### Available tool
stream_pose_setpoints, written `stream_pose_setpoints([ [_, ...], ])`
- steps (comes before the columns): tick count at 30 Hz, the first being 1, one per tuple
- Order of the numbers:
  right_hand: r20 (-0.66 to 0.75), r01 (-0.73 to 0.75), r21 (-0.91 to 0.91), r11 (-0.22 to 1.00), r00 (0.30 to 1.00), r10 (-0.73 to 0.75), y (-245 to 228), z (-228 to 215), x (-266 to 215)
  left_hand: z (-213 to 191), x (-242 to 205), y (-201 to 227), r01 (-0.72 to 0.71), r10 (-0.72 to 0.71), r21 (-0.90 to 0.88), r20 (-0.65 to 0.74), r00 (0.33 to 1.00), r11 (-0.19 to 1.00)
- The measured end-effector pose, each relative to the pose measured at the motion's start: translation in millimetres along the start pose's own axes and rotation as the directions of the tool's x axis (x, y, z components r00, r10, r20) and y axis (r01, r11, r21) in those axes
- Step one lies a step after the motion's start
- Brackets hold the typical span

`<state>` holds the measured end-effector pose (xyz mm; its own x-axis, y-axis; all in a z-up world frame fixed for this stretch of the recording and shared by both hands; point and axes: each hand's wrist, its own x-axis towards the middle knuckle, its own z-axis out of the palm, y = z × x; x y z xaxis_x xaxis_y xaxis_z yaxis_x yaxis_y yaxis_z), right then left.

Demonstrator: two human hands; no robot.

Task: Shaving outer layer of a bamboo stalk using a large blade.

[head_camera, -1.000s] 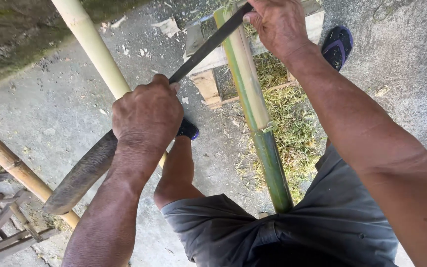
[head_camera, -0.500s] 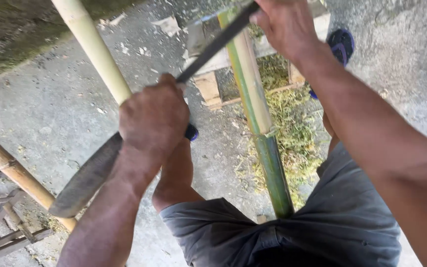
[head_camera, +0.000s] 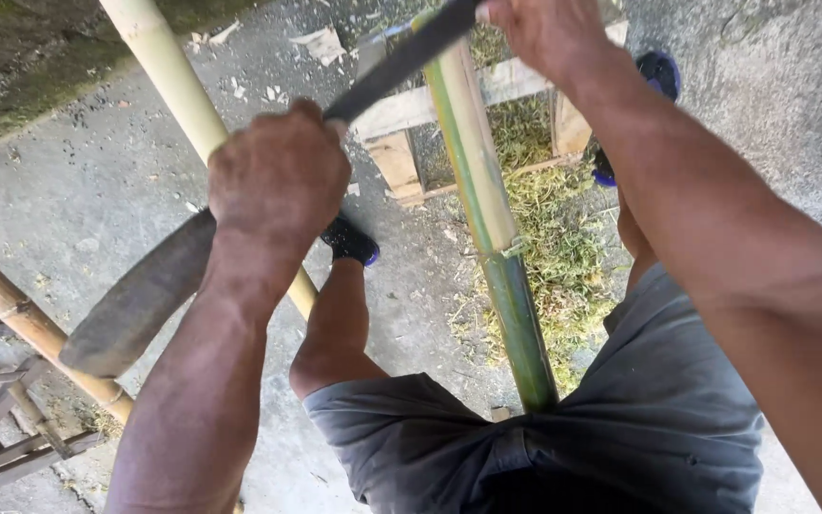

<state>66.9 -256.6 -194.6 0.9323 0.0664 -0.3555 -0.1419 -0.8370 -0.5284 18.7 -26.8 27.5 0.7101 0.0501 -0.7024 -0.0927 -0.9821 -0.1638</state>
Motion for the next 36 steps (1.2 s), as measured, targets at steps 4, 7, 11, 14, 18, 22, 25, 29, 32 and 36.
stream_pose_setpoints([
  [4,-0.136,0.153,-0.05,0.987,0.978,-0.159,13,14,-5,17,1,-3,-0.027,0.026,-0.008,-0.103,0.994,1.0],
  [7,-0.206,0.308,-0.149,0.94,0.92,-0.334,18,20,-42,31,-25,0,-0.046,0.044,-0.026,-0.088,0.995,0.999],
  [11,-0.347,0.451,-0.231,0.862,0.79,-0.506,26,32,-99,56,-55,0,-0.042,0.048,-0.078,0.079,0.996,0.996],
  [14,-0.369,0.466,-0.198,0.862,0.78,-0.506,28,43,-113,60,-63,-7,-0.037,0.046,-0.076,0.118,0.992,0.996],
  [18,-0.373,0.476,-0.222,0.851,0.765,-0.525,15,25,-71,47,-32,-15,-0.026,0.025,-0.01,-0.074,0.997,1.0],
  [22,-0.159,0.234,0.01,0.972,0.96,-0.229,-19,-3,-34,11,-21,-11,0.036,-0.036,-0.032,-0.009,0.999,0.999],
  [25,-0.273,0.344,-0.13,0.93,0.889,-0.367,-15,6,-35,13,-25,-12,0.017,-0.018,-0.021,-0.043,0.999,1.0],
  [29,-0.387,0.377,-0.243,0.893,0.807,-0.446,-15,10,-24,13,-17,-22,-0.006,0.007,0.063,-0.014,1.0,0.998],
  [32,-0.169,0.256,-0.071,0.964,0.949,-0.265,3,26,-7,23,-9,-29,-0.038,0.04,0.025,-0.096,0.995,0.999],
  [36,-0.319,0.391,-0.093,0.916,0.859,-0.4,-5,18,-33,23,-28,-17,0.014,-0.013,0.014,-0.038,0.999,1.0],
])
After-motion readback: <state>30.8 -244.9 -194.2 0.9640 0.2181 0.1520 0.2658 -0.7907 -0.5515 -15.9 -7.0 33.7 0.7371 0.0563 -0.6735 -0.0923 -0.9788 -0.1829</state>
